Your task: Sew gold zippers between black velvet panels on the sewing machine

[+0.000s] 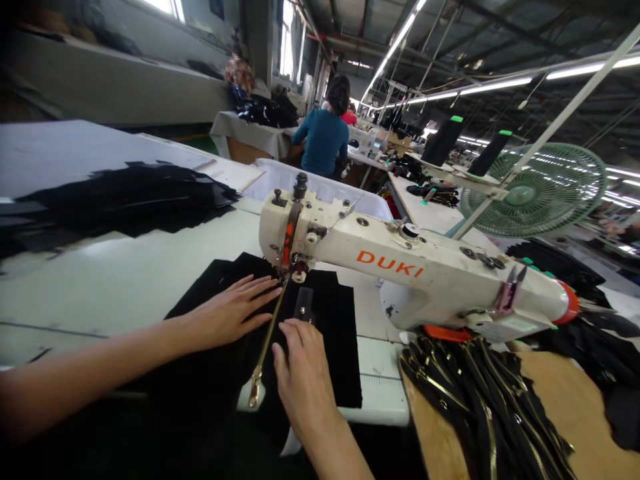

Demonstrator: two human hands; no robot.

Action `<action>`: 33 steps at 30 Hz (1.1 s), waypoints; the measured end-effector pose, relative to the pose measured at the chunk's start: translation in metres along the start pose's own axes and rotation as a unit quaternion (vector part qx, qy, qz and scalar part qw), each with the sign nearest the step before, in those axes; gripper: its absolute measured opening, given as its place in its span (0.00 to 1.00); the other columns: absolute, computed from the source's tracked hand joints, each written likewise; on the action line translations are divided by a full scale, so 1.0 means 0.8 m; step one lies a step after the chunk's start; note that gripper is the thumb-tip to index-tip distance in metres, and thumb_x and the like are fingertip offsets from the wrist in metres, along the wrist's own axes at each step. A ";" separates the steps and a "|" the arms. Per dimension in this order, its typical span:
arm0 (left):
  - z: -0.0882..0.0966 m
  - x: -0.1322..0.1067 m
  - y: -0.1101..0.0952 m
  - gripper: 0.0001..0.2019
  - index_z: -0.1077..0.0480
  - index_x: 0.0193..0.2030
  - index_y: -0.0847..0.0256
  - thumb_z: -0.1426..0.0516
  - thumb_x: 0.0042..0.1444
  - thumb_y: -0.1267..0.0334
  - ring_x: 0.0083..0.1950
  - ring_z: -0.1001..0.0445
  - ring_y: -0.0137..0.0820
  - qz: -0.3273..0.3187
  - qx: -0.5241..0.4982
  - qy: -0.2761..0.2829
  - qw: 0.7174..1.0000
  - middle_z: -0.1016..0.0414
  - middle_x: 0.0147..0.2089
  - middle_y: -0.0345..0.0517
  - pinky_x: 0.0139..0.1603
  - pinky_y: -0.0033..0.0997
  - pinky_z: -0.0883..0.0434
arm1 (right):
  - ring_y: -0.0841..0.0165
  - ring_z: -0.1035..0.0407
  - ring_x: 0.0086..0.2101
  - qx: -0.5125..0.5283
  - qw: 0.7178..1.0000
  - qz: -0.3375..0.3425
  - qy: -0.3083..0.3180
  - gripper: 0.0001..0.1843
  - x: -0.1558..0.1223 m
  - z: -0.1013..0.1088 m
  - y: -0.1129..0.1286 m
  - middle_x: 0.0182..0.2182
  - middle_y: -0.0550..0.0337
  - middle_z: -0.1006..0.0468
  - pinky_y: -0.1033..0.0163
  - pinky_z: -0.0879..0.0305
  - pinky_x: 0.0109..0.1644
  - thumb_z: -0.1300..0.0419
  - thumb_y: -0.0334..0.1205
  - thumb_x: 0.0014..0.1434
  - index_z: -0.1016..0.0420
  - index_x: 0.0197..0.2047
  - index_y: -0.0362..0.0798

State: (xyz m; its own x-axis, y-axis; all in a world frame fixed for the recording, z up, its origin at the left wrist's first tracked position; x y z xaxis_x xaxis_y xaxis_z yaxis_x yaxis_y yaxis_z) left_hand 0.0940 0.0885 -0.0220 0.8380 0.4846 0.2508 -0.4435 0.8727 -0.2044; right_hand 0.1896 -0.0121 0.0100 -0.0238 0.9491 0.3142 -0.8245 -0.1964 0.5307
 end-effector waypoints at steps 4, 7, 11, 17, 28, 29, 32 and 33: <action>0.001 0.001 -0.002 0.24 0.39 0.70 0.59 0.49 0.71 0.54 0.73 0.42 0.46 -0.002 0.011 -0.008 1.000 0.39 0.71 0.57 0.72 0.57 0.46 | 0.61 0.29 0.50 -0.006 0.999 -0.007 -0.033 0.13 0.013 0.020 -0.009 0.49 0.53 0.23 0.54 0.33 0.58 0.48 0.32 0.70 0.25 0.53 0.47; 0.006 0.003 -0.004 0.24 0.38 0.70 0.60 0.49 0.71 0.55 0.73 0.42 0.47 0.004 0.022 -0.015 1.000 0.38 0.71 0.58 0.71 0.58 0.45 | 0.60 0.29 0.45 -0.028 0.999 -0.007 -0.041 0.11 0.030 0.037 -0.012 0.43 0.54 0.22 0.53 0.32 0.53 0.47 0.35 0.71 0.24 0.48 0.47; 0.015 -0.023 -0.028 0.22 0.38 0.69 0.62 0.52 0.73 0.57 0.74 0.45 0.47 0.017 0.026 -0.004 1.000 0.43 0.73 0.59 0.71 0.60 0.44 | 0.59 0.29 0.43 -0.029 1.000 0.001 -0.012 0.03 0.017 0.033 -0.002 0.40 0.57 0.21 0.52 0.32 0.49 0.38 0.34 0.66 0.23 0.43 0.48; 0.021 -0.106 -0.088 0.39 0.46 0.74 0.62 0.40 0.62 0.47 0.73 0.43 0.48 0.005 0.000 -0.026 1.000 0.42 0.73 0.56 0.72 0.55 0.41 | 0.60 0.35 0.56 0.015 0.999 0.048 0.005 0.21 -0.055 -0.003 0.035 0.54 0.55 0.26 0.46 0.46 0.69 0.37 0.32 0.64 0.31 0.59 0.48; 0.027 -0.128 -0.083 0.26 0.37 0.69 0.55 0.48 0.66 0.74 0.68 0.33 0.38 -0.037 -0.077 -0.094 0.992 0.30 0.66 0.46 0.74 0.54 0.44 | 0.58 0.36 0.56 -0.060 0.993 0.103 -0.001 0.23 -0.065 -0.018 0.054 0.55 0.54 0.25 0.38 0.55 0.72 0.47 0.27 0.67 0.33 0.63 0.46; 0.028 -0.130 -0.086 0.27 0.38 0.70 0.54 0.49 0.65 0.75 0.68 0.33 0.38 -0.044 -0.076 -0.097 0.991 0.30 0.66 0.46 0.74 0.54 0.46 | 0.59 0.35 0.55 -0.056 0.993 0.103 -0.006 0.21 -0.064 -0.017 0.053 0.54 0.55 0.24 0.39 0.54 0.72 0.47 0.28 0.68 0.32 0.62 0.47; 0.026 -0.132 -0.092 0.31 0.42 0.72 0.53 0.49 0.64 0.77 0.68 0.33 0.39 -0.049 -0.076 -0.100 0.991 0.30 0.66 0.46 0.74 0.55 0.47 | 0.62 0.33 0.52 -0.042 0.994 0.094 -0.026 0.17 -0.060 -0.015 0.050 0.50 0.59 0.22 0.40 0.53 0.71 0.45 0.29 0.70 0.28 0.59 0.50; 0.025 -0.132 -0.094 0.32 0.43 0.73 0.53 0.50 0.64 0.77 0.68 0.33 0.39 -0.050 -0.076 -0.099 0.991 0.30 0.67 0.47 0.74 0.56 0.47 | 0.62 0.33 0.51 -0.037 0.995 0.091 -0.030 0.16 -0.059 -0.015 0.049 0.48 0.60 0.22 0.40 0.53 0.71 0.44 0.29 0.69 0.27 0.57 0.51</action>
State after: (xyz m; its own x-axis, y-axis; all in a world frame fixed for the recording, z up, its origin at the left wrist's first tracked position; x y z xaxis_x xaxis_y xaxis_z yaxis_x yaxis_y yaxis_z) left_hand 0.0323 -0.0270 -0.0146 0.7900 0.4116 0.4544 -0.2956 0.9050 -0.3059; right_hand 0.1517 -0.0614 0.0066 -0.1451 0.8823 0.4477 -0.8489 -0.3435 0.4018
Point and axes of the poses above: each hand's wrist, its own x-axis towards the middle knuckle, its own z-axis out of the back of the hand, y = z × x, the point moved 10 cm from there along x, towards the middle knuckle
